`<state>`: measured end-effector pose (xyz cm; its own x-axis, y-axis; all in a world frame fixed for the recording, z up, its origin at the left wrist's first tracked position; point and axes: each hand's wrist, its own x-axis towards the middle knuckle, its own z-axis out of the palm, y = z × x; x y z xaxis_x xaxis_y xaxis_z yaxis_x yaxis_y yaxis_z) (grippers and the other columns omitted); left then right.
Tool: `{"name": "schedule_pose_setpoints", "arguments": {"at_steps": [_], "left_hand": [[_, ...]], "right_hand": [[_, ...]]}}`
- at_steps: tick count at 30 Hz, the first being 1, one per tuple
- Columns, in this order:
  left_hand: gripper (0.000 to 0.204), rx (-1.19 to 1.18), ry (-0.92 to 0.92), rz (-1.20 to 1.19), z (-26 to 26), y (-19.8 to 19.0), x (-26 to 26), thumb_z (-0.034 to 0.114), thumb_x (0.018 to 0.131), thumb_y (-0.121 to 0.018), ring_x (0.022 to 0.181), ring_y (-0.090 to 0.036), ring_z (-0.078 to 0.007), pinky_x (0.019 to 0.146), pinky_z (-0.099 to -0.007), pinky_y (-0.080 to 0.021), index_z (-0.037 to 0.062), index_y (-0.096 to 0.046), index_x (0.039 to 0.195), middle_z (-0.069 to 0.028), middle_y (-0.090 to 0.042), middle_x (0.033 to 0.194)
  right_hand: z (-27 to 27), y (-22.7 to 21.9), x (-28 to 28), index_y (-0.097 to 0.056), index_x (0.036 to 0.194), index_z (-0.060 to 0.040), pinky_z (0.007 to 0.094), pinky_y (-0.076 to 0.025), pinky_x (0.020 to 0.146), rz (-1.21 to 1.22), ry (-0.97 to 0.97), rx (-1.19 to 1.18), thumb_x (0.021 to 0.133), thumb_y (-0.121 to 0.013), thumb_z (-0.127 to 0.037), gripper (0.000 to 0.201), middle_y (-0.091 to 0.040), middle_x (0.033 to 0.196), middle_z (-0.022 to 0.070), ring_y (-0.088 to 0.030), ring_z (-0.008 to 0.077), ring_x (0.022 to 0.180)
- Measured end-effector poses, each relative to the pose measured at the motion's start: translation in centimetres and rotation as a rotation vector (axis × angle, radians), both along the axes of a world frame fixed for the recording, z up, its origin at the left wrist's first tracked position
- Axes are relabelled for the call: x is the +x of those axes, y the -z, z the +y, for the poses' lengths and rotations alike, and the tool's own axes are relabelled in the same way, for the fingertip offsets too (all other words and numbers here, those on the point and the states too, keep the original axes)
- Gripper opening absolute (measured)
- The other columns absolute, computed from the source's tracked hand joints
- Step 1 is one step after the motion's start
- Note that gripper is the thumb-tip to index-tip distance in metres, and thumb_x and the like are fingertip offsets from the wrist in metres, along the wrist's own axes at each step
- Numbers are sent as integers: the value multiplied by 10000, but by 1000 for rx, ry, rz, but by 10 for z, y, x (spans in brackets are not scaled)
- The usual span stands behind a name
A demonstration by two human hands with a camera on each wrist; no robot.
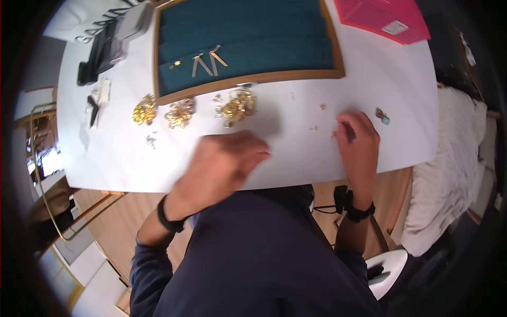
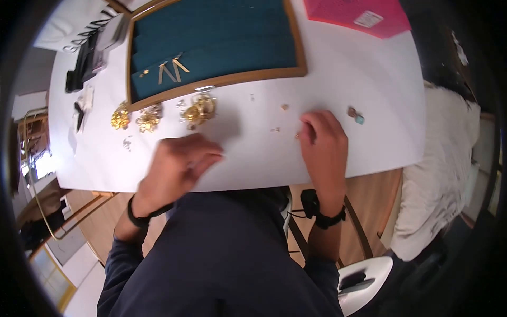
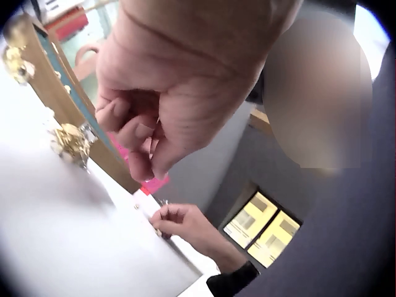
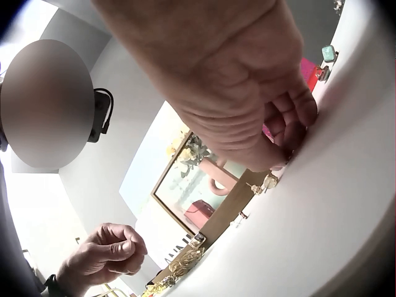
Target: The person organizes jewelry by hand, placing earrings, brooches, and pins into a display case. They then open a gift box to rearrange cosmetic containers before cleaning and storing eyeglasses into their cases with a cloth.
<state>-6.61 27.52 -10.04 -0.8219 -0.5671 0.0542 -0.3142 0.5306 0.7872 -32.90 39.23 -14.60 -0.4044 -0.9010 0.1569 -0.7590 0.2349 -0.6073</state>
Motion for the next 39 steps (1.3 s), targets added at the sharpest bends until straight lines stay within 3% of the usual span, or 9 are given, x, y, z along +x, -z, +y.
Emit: {"name": "schedule_pose_setpoints", "arguments": {"at_steps": [5,12,23,28,30,31,33,38,39], "left_hand": [[157,-147,100,-70,8,17,-47,86,872,-748,764,-667,-345,656,-447,-524,19,-660,983,-125,-658,931],[232,-150,68,-260,6,15,-45,201,851,-809,635,-647,-351,594,-418,-511,31,-666,784,-126,-637,664],[224,-187,22,-141,22,28,-37,230,907,-754,684,-665,-319,604,-408,-518,45,-659,823,-116,-657,731],[138,-311,-169,-25,19,15,-27,202,891,-793,575,-625,-276,563,-371,-512,86,-743,836,-72,-670,708],[151,-536,-477,43,-34,-4,2,64,867,-701,794,-640,-349,676,-431,-503,57,-697,1018,-128,-663,852],[220,-599,-557,-119,-52,-6,14,-2,854,-663,918,-601,-355,797,-448,-484,45,-688,1067,-143,-654,985],[283,-717,-547,-287,-73,3,37,64,881,-708,1027,-558,-342,880,-441,-449,45,-703,1163,-138,-627,1122],[387,-718,-478,-205,-67,-2,26,162,854,-793,980,-570,-326,866,-445,-459,44,-697,1210,-140,-636,1094],[408,-595,-526,-145,-61,-4,19,125,837,-807,931,-578,-309,827,-421,-469,44,-694,1220,-126,-652,1024]], "right_hand": [[0,-1,0,-657,964,5,367,-535,690,-41,89,53,863,-645,59,115,-655,917,139,-669,286,744],[7,-2,-7,-685,1000,5,355,-549,705,-23,218,24,863,-666,24,139,-670,917,144,-681,286,750],[12,6,-6,-695,1026,21,351,-552,749,13,257,-14,873,-655,37,159,-674,905,139,-680,258,760],[15,4,-7,-698,1026,21,335,-539,701,13,248,-18,876,-655,40,157,-660,885,123,-652,229,736],[16,4,-6,-699,1028,22,330,-537,685,8,258,-4,879,-654,40,157,-662,886,119,-650,223,736],[16,3,-5,-699,1029,23,329,-537,680,10,263,5,881,-651,39,157,-665,889,119,-652,222,738],[16,3,-6,-699,1032,23,333,-540,683,7,270,20,885,-649,35,156,-672,899,122,-660,227,746],[17,2,-7,-697,1042,19,366,-555,739,-23,255,-17,886,-648,20,164,-693,936,145,-690,274,782],[20,5,-10,-695,1049,14,378,-559,770,-10,218,-7,875,-655,18,178,-694,950,157,-701,303,806]]}}
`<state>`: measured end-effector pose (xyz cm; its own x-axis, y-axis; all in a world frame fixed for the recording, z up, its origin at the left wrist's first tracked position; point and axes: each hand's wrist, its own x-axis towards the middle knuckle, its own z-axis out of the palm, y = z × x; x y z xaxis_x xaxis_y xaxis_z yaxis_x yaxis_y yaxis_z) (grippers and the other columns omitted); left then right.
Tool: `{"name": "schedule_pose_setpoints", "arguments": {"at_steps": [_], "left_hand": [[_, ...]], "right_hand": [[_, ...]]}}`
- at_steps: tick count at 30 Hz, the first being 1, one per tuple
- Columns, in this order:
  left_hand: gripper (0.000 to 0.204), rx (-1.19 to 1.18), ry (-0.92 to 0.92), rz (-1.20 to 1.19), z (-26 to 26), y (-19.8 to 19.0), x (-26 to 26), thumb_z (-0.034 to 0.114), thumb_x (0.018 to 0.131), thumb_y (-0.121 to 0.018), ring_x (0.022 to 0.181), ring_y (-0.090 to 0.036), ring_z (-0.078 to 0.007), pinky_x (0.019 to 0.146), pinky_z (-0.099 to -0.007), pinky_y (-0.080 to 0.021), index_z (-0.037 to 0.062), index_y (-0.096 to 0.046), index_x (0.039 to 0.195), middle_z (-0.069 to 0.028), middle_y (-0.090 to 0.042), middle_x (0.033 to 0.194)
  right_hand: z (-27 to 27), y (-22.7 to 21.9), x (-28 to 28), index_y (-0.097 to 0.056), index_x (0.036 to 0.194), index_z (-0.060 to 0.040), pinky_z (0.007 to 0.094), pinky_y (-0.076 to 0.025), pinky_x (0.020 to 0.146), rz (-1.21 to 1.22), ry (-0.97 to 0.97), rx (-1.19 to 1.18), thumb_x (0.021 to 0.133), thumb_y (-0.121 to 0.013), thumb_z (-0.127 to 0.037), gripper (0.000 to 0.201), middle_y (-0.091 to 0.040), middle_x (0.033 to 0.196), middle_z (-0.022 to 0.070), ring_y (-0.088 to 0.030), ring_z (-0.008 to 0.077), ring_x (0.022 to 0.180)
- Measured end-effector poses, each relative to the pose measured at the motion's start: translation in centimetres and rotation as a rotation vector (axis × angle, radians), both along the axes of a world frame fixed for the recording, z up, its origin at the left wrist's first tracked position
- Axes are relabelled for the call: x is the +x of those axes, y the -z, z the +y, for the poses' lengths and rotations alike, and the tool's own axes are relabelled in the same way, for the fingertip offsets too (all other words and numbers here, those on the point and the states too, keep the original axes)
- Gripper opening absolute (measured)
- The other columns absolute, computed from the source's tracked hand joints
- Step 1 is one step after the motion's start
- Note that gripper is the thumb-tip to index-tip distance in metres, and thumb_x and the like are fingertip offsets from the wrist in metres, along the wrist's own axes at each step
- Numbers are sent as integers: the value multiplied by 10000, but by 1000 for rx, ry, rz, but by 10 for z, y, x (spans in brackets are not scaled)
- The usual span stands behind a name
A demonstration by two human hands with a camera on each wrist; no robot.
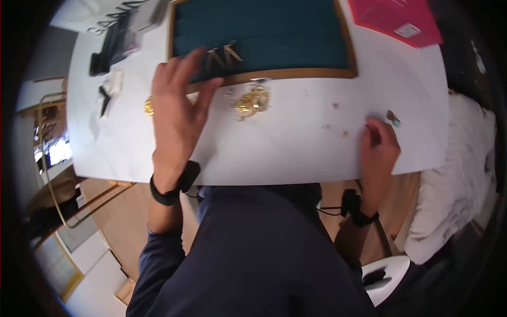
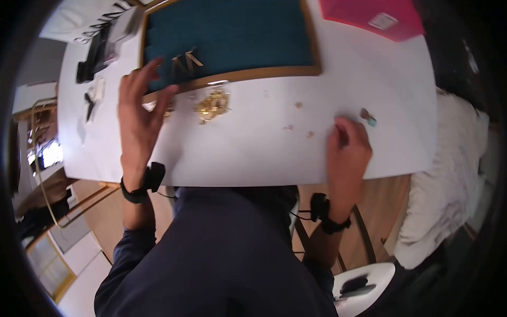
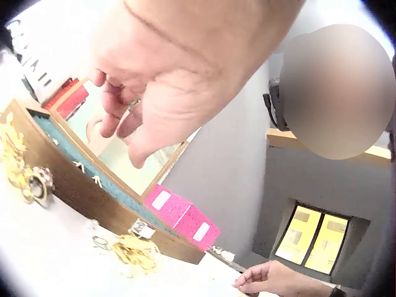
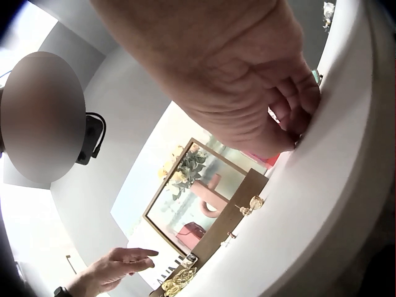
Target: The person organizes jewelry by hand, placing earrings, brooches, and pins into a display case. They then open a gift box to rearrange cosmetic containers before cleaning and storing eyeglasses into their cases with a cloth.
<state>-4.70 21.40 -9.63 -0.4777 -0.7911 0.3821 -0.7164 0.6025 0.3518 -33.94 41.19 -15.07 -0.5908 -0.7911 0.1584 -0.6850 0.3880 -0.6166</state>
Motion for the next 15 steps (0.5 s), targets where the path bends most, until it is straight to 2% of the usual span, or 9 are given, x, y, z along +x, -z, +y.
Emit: {"name": "schedule_pose_setpoints", "arguments": {"at_steps": [2,3,6,7,10,11,15], "left_hand": [[419,31,0,64,11,-6,-14,79,826,-810,893,-592,-288,790,-400,-476,48,-686,1225,-101,-660,930],[297,13,23,119,14,-4,-18,43,835,-801,795,-619,-260,716,-378,-494,38,-721,1120,-93,-670,856],[144,355,11,217,34,-2,-29,29,847,-793,670,-621,-232,632,-354,-493,20,-740,981,-98,-682,810],[72,329,157,311,37,7,-36,24,850,-792,593,-609,-209,573,-330,-479,8,-738,895,-102,-696,802],[101,545,278,124,59,6,-51,52,836,-804,622,-628,-265,588,-351,-498,15,-725,888,-110,-685,811],[116,570,343,65,62,8,-54,67,827,-808,646,-636,-305,599,-379,-503,17,-711,865,-117,-675,804],[129,555,396,13,70,15,-61,75,826,-808,674,-652,-325,617,-399,-506,15,-696,852,-117,-674,797]], "right_hand": [[0,-1,1,-690,1050,15,376,-562,767,1,22,15,865,-659,23,188,-693,951,158,-706,295,814],[1,-2,1,-689,1053,12,376,-562,767,-17,38,15,863,-660,24,193,-693,954,157,-707,292,813],[3,-2,2,-686,1066,6,374,-564,763,-71,76,6,855,-665,26,212,-692,959,154,-710,283,809],[4,-3,3,-685,1070,4,373,-564,762,-79,86,5,853,-668,27,219,-691,960,153,-710,280,807],[6,-4,4,-683,1077,-4,377,-565,757,-79,95,14,847,-676,23,232,-687,956,149,-711,278,801],[7,-4,3,-683,1079,-6,379,-565,756,-73,93,19,846,-679,21,235,-685,955,148,-711,279,799],[5,-3,4,-687,1046,-11,381,-562,736,-35,77,-5,836,-687,20,212,-679,936,142,-702,279,780]]}}
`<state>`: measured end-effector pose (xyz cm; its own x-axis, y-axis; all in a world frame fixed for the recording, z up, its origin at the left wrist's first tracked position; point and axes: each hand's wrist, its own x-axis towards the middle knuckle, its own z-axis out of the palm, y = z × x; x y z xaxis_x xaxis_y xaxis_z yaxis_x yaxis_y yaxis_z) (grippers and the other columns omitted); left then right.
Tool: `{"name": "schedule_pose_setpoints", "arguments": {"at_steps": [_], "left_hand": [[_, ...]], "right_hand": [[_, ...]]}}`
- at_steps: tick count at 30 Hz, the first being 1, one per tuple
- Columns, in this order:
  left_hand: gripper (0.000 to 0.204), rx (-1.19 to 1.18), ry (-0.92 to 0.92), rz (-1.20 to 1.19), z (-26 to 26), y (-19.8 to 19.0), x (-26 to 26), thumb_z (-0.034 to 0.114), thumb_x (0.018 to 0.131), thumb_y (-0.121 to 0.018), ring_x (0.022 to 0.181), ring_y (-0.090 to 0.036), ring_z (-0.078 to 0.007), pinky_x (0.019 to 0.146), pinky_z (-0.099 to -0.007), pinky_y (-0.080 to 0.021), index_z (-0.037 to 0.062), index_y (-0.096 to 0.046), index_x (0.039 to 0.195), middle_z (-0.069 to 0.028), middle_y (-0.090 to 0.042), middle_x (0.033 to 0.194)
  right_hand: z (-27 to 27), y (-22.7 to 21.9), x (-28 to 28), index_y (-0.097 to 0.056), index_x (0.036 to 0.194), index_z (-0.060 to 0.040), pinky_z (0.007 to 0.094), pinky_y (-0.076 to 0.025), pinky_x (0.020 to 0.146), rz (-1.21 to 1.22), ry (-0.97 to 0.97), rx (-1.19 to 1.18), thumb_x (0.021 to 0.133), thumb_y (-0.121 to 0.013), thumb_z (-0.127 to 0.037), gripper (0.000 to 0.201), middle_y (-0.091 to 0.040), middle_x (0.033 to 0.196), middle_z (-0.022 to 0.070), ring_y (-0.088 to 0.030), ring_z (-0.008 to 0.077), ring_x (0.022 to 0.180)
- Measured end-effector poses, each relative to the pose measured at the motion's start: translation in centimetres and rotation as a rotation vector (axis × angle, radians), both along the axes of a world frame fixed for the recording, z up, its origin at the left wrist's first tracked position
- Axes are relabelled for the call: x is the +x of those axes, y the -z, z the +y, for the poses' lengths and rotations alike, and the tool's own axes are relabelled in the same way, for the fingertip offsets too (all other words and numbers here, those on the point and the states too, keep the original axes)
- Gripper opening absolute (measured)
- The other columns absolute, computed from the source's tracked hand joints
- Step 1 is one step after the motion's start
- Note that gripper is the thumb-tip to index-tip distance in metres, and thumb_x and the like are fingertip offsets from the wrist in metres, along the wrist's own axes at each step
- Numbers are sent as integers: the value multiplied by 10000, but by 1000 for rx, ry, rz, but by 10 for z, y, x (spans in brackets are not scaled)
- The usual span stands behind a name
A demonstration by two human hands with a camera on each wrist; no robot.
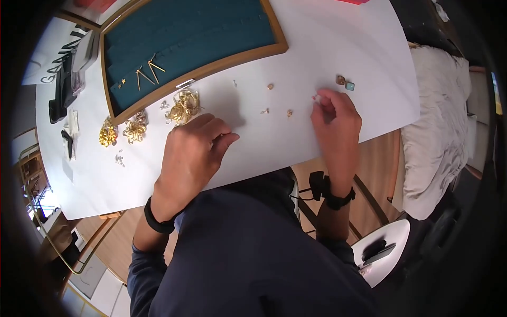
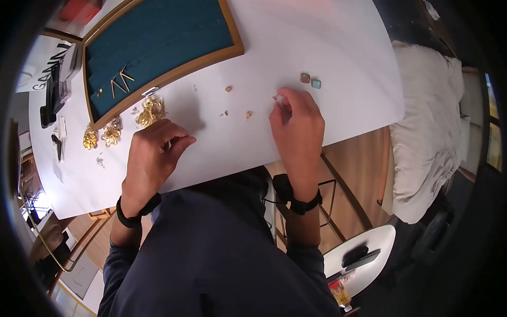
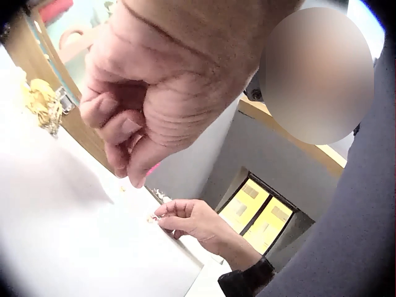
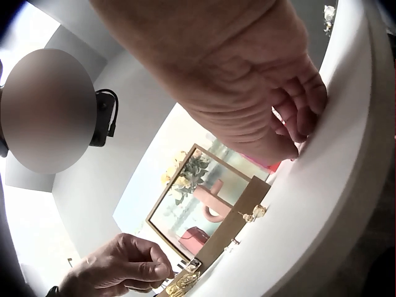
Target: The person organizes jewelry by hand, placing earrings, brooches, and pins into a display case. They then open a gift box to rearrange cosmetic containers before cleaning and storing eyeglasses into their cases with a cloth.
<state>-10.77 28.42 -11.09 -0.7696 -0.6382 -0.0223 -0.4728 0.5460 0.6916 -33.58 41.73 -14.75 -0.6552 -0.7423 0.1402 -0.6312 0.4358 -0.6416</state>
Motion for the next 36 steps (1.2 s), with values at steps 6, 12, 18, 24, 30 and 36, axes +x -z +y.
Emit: {"name": "schedule_pose_setpoints", "arguments": {"at_steps": [6,12,18,24,30,36], "left_hand": [[118,42,27,-5,0,7,3,61,828,-804,667,-645,-301,616,-386,-501,19,-698,861,-112,-664,787],[170,-92,85,-43,2,24,-17,63,837,-793,699,-677,-295,639,-392,-524,38,-695,974,-110,-667,866],[218,-102,68,61,11,28,-49,50,851,-770,759,-697,-328,669,-412,-550,31,-675,1046,-113,-675,939],[137,-78,118,117,3,41,-53,-19,858,-732,767,-669,-357,682,-419,-538,19,-679,979,-138,-657,933],[161,276,25,260,-9,3,-15,-91,855,-706,807,-685,-210,742,-324,-541,18,-706,973,-91,-694,936],[160,337,-72,344,-134,-30,54,-22,975,-627,947,-692,-116,879,-261,-565,-15,-736,1091,-51,-728,1014]], "right_hand": [[-5,3,-2,-673,963,0,390,-538,683,101,-70,34,824,-685,36,145,-657,888,118,-658,293,729],[-5,5,0,-654,924,-2,373,-532,673,110,-61,-20,838,-673,44,99,-649,880,109,-649,278,749],[4,4,5,-664,955,-15,288,-510,675,-181,61,-191,868,-677,49,108,-646,857,58,-611,166,730],[14,13,4,-668,962,-7,247,-508,735,-456,134,-294,922,-687,30,58,-653,850,10,-596,75,761],[14,14,3,-656,1011,34,223,-508,787,-721,53,-416,962,-651,60,56,-658,901,31,-606,83,806],[8,15,3,-677,992,33,231,-504,755,-442,61,-171,936,-648,65,71,-663,885,15,-605,80,801]]}}
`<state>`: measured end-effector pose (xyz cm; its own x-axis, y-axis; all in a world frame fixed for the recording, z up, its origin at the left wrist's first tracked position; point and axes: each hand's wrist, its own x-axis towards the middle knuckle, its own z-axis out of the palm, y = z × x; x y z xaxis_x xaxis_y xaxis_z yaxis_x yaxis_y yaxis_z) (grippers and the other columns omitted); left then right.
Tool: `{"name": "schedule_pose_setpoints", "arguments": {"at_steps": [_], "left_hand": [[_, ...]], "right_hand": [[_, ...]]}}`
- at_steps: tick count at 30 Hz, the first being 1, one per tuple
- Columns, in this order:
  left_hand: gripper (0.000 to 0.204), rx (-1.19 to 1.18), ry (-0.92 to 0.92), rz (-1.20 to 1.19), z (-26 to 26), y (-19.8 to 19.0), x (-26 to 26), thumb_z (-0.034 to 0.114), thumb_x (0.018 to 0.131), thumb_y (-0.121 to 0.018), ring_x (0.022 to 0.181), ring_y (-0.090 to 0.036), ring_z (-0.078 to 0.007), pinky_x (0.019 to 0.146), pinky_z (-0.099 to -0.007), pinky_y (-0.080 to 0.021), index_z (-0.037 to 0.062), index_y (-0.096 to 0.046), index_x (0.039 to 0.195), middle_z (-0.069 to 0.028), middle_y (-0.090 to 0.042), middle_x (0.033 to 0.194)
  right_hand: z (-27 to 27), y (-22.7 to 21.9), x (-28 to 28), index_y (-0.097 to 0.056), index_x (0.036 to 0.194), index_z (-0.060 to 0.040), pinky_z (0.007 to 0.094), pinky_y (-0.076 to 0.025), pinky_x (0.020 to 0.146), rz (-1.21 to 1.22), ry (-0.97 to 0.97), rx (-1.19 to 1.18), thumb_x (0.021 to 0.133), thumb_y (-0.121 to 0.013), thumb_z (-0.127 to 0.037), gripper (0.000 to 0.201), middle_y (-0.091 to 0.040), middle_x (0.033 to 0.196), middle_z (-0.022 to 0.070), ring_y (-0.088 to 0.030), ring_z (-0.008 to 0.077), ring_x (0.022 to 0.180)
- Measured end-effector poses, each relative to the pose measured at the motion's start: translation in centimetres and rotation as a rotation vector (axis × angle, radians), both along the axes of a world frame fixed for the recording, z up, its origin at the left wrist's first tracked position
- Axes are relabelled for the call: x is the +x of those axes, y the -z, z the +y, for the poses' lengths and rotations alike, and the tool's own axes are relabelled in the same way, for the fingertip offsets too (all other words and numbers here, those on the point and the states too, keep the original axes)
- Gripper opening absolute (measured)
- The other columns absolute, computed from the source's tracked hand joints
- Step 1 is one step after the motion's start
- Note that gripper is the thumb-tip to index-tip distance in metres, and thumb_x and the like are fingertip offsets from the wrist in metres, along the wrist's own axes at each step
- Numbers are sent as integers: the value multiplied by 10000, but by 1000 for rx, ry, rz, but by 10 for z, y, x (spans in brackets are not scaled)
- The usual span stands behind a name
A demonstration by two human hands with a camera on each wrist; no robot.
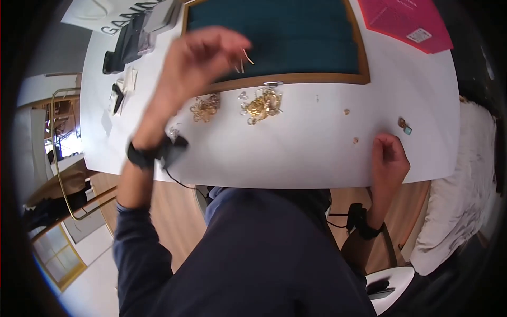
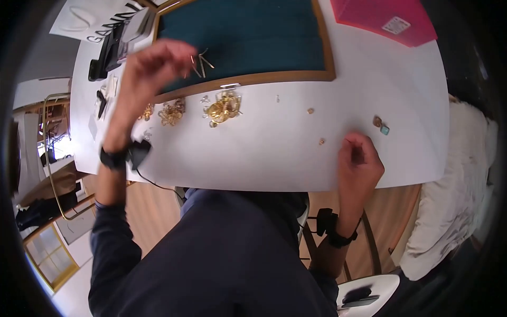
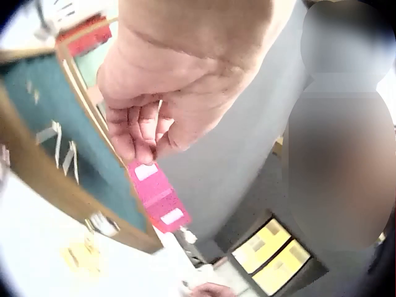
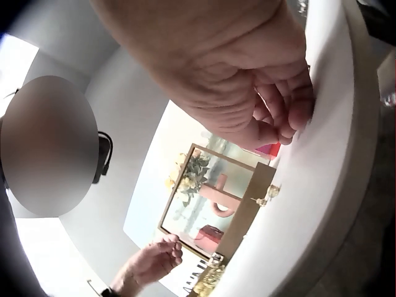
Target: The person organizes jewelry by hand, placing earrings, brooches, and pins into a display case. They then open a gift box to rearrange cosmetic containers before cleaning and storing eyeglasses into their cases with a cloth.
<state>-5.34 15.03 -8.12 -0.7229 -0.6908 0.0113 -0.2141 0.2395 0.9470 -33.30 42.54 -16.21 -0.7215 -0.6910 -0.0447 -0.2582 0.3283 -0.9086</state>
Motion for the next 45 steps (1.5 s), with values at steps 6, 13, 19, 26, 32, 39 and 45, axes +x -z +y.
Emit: {"name": "schedule_pose_setpoints", "arguments": {"at_steps": [6,13,19,26,32,39,45], "left_hand": [[148,-334,220,-252,-83,9,-10,77,967,-667,781,-653,-80,733,-228,-542,12,-742,1076,-37,-728,888],[148,-292,315,-222,-93,21,-44,-113,827,-646,733,-616,-79,683,-261,-521,-45,-731,927,-24,-700,760],[234,-248,363,-323,-86,27,-50,-152,782,-609,765,-646,-94,701,-264,-537,-46,-733,950,-44,-725,807],[263,-130,320,-277,-75,29,-55,-182,747,-612,805,-688,-114,752,-257,-578,-88,-718,970,-80,-746,855],[196,-223,304,-341,-74,28,-56,-130,812,-671,798,-703,-108,741,-260,-578,-84,-729,993,-84,-752,832],[132,-114,326,-337,-79,32,-62,-97,845,-697,774,-695,-98,715,-250,-565,-82,-720,975,-80,-747,804],[123,-183,288,-334,-76,33,-63,-86,827,-720,759,-695,-122,689,-272,-561,-88,-701,949,-83,-739,801]], "right_hand": [[-8,4,2,-680,984,38,233,-511,750,79,-10,-1,929,-637,63,75,-658,870,-3,-604,74,797],[-8,6,1,-662,972,33,221,-499,766,31,-9,-10,953,-634,59,42,-625,850,-15,-580,55,794],[-4,9,-3,-658,970,35,205,-482,757,-4,-14,-24,963,-631,55,35,-611,845,-21,-559,47,792],[-5,6,1,-659,976,39,209,-485,767,-4,-8,-34,963,-630,61,39,-612,862,-18,-564,51,805],[-4,6,1,-660,980,38,207,-483,770,0,-20,-50,964,-628,60,42,-614,872,-10,-567,54,809],[-6,3,3,-653,967,32,203,-474,747,-19,-6,-48,963,-631,57,34,-602,842,-21,-551,44,785],[-5,4,2,-660,977,31,203,-476,744,11,-8,-36,965,-636,55,36,-609,844,-22,-555,44,780]]}}
